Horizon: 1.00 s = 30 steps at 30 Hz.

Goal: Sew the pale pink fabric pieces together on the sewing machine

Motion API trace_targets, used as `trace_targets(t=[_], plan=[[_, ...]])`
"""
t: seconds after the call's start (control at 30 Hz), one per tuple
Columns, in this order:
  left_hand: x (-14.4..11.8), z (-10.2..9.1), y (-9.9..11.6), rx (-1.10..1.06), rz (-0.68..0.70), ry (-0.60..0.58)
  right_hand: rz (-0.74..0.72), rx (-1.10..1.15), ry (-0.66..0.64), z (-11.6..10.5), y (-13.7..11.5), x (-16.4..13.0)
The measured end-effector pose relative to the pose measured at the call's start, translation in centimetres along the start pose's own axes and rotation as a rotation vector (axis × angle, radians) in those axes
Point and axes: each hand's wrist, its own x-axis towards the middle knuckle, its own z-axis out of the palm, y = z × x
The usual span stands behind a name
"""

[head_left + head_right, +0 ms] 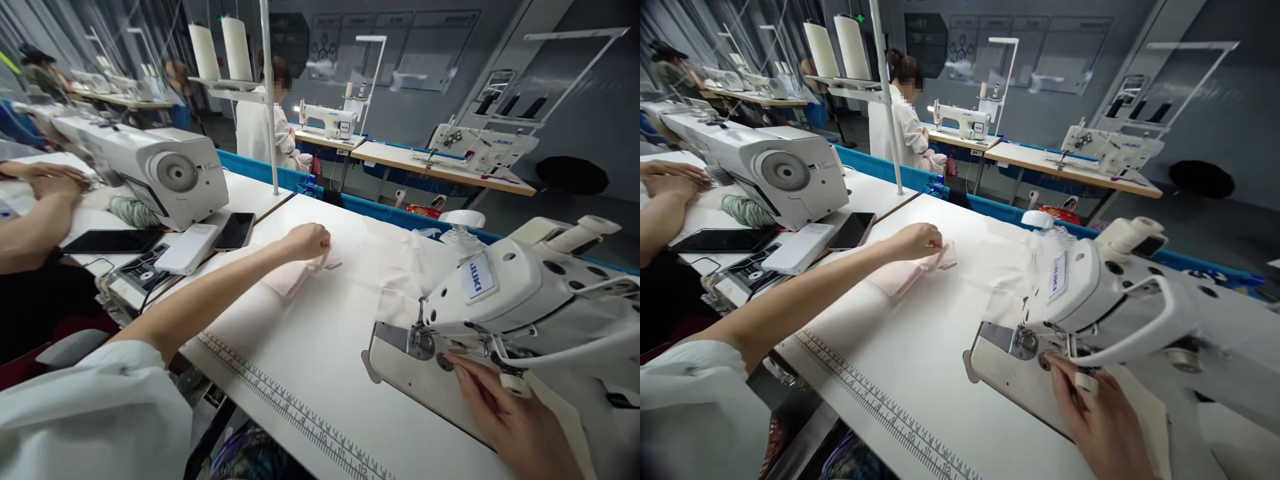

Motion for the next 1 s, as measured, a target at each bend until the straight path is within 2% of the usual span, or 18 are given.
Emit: trace_targets(t=[0.07, 0.13, 0.3, 0.43, 0.5, 0.57, 0.63, 0.7, 0.8, 0.9, 1.0], plan=[[-0.4, -0.3, -2.1, -0.02, -0.01, -0.037, -0.074, -0.015, -0.032, 0.2, 0.0, 0.0], [-0.8, 0.0, -3.1, -0.044, -0.019, -0.058, -0.074, -0.031, -0.047, 0.3, 0.0, 0.0], [-0.7, 1.0, -3.6, -0.138, -0.084, -0.045, -0.061, -0.053, -0.057, 0.4, -0.1, 0.0], [-1.0, -0.2, -4.2, -0.303, -0.127, -0.08, -0.059, -0.103, -0.028, 0.4, -0.1, 0.0], [-1.6, -1.1, -3.8, -0.415, -0.115, -0.124, -0.059, -0.099, -0.036, 0.2, -0.3, 0.1], [-2.4, -1.5, -2.4, -0.524, -0.072, -0.171, -0.05, -0.077, -0.072, -0.1, -0.6, 0.2], [-3.6, -1.1, 0.0, -0.621, -0.01, -0.22, 0.014, -0.073, -0.111, -0.5, -0.9, 0.2], [-5.3, -0.1, 2.9, -0.689, 0.053, -0.288, 0.083, -0.054, -0.166, -0.9, -1.2, 0.3], [-8.8, 1.9, 7.3, -0.688, 0.199, -0.289, 0.114, 0.001, -0.252, -1.2, -1.7, 0.3], [-12.1, 3.4, 10.1, -0.51, 0.486, -0.141, 0.082, 0.08, -0.274, -1.0, -2.4, 0.3], [-14.1, 4.6, 11.0, -0.263, 0.65, -0.038, 0.021, 0.147, -0.243, -0.8, -3.2, 0.4]])
